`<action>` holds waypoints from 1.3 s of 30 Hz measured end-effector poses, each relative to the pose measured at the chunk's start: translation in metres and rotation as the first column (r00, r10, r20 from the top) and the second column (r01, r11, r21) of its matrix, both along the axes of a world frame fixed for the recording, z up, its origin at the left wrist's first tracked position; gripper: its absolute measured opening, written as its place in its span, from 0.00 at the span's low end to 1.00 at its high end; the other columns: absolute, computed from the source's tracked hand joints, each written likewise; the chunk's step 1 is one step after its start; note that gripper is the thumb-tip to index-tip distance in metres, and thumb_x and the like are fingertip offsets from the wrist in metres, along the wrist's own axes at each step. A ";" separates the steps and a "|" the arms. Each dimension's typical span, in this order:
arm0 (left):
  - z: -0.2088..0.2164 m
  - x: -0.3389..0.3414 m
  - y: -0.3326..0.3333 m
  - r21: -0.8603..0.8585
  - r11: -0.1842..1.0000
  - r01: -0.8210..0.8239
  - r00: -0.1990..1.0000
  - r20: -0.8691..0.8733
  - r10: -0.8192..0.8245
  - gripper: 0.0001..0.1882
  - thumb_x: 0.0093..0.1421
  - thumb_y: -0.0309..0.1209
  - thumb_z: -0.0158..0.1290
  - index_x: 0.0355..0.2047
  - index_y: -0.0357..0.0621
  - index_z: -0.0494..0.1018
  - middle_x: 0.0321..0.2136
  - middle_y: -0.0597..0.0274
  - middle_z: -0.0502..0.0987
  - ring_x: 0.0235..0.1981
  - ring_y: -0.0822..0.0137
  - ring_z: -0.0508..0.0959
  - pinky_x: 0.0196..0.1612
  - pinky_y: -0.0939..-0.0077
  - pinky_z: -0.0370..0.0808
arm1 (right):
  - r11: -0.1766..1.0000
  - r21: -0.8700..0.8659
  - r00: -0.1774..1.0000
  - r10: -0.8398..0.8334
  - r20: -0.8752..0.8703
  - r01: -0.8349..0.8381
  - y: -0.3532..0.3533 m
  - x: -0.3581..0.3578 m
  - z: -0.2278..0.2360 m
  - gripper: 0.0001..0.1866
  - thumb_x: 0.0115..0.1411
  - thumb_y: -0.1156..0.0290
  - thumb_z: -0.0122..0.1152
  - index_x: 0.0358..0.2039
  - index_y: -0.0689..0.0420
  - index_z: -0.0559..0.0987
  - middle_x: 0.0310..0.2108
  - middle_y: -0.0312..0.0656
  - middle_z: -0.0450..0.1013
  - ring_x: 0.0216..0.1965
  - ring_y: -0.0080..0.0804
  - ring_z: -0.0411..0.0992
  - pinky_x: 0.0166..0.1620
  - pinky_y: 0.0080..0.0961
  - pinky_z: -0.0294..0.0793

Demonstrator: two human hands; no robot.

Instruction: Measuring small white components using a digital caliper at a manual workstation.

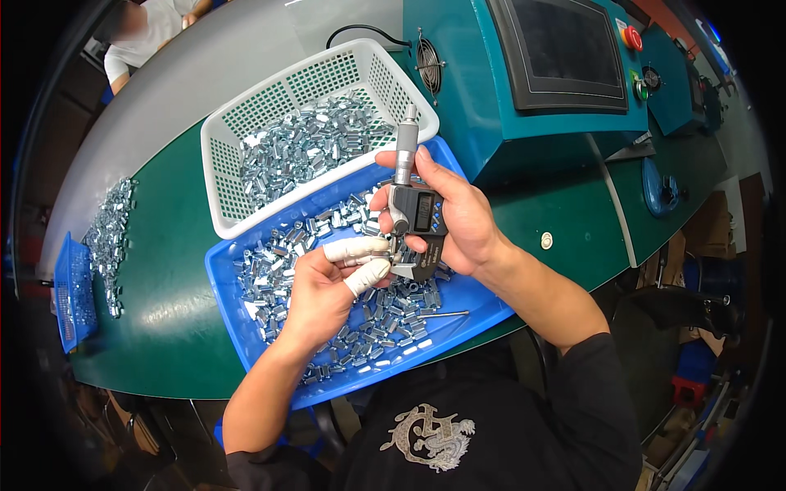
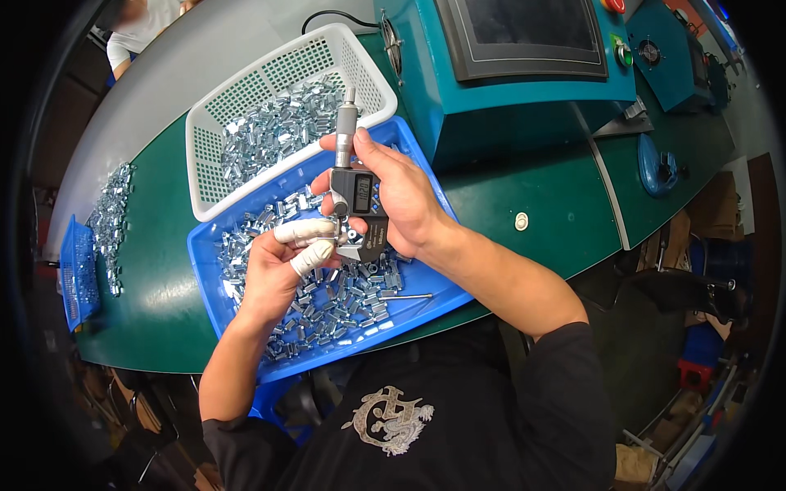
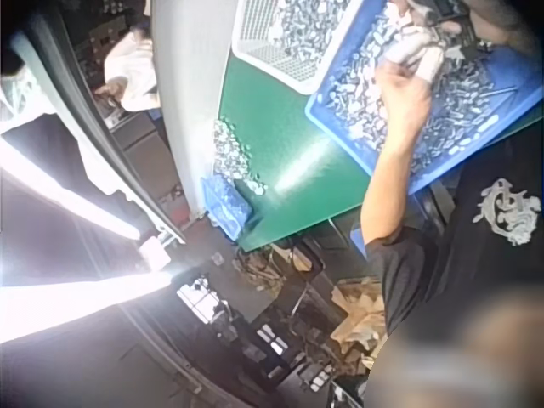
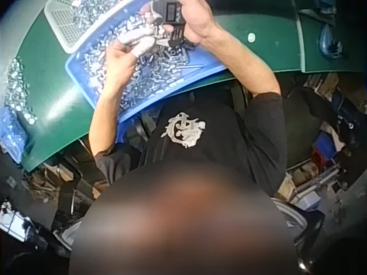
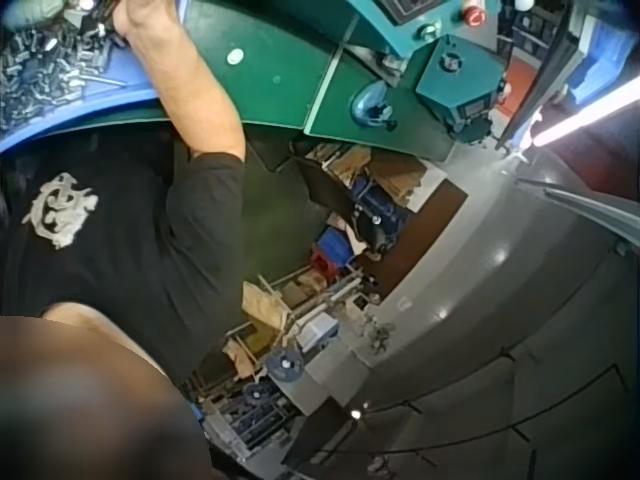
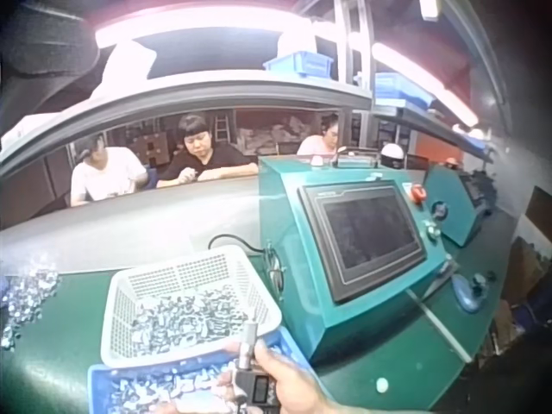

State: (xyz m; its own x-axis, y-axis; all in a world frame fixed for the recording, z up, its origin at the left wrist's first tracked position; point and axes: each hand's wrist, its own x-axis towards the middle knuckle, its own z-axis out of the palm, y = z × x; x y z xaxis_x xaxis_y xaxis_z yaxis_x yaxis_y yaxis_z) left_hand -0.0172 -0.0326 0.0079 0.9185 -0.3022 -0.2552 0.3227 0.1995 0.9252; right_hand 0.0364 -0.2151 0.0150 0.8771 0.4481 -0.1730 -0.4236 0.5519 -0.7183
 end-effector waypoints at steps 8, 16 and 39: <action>0.000 0.000 0.001 -0.032 0.999 0.000 1.000 -0.009 -0.001 0.13 0.57 0.20 0.55 0.44 0.33 0.73 0.37 0.56 0.78 0.36 0.68 0.79 0.40 0.75 0.78 | 1.000 0.005 1.000 -0.027 -0.012 0.028 0.001 0.000 -0.001 0.22 0.68 0.51 0.37 0.47 0.57 0.67 0.33 0.46 0.73 0.30 0.27 0.75 0.16 0.14 0.68; 0.000 0.000 0.001 -0.016 1.000 0.007 1.000 -0.018 -0.007 0.14 0.56 0.20 0.55 0.44 0.32 0.72 0.37 0.56 0.78 0.36 0.67 0.79 0.41 0.75 0.78 | 0.999 -0.004 0.999 -0.034 -0.011 0.034 0.001 0.000 0.001 0.21 0.67 0.51 0.39 0.45 0.56 0.67 0.33 0.46 0.73 0.29 0.27 0.76 0.15 0.14 0.68; -0.002 -0.001 0.002 0.092 0.996 0.000 0.998 0.062 -0.006 0.13 0.56 0.20 0.56 0.42 0.33 0.73 0.36 0.57 0.78 0.35 0.69 0.79 0.42 0.75 0.77 | 0.999 0.015 0.998 -0.041 -0.044 0.042 0.003 0.000 0.003 0.20 0.66 0.50 0.41 0.40 0.55 0.66 0.31 0.47 0.73 0.26 0.28 0.75 0.15 0.14 0.66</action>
State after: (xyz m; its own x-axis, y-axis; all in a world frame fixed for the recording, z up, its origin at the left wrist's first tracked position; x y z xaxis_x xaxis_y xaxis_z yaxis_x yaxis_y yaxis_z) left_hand -0.0182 -0.0307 0.0059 0.9325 -0.2829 -0.2246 0.2647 0.1121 0.9578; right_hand 0.0363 -0.2119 0.0178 0.8867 0.4147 -0.2043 -0.4308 0.5810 -0.6905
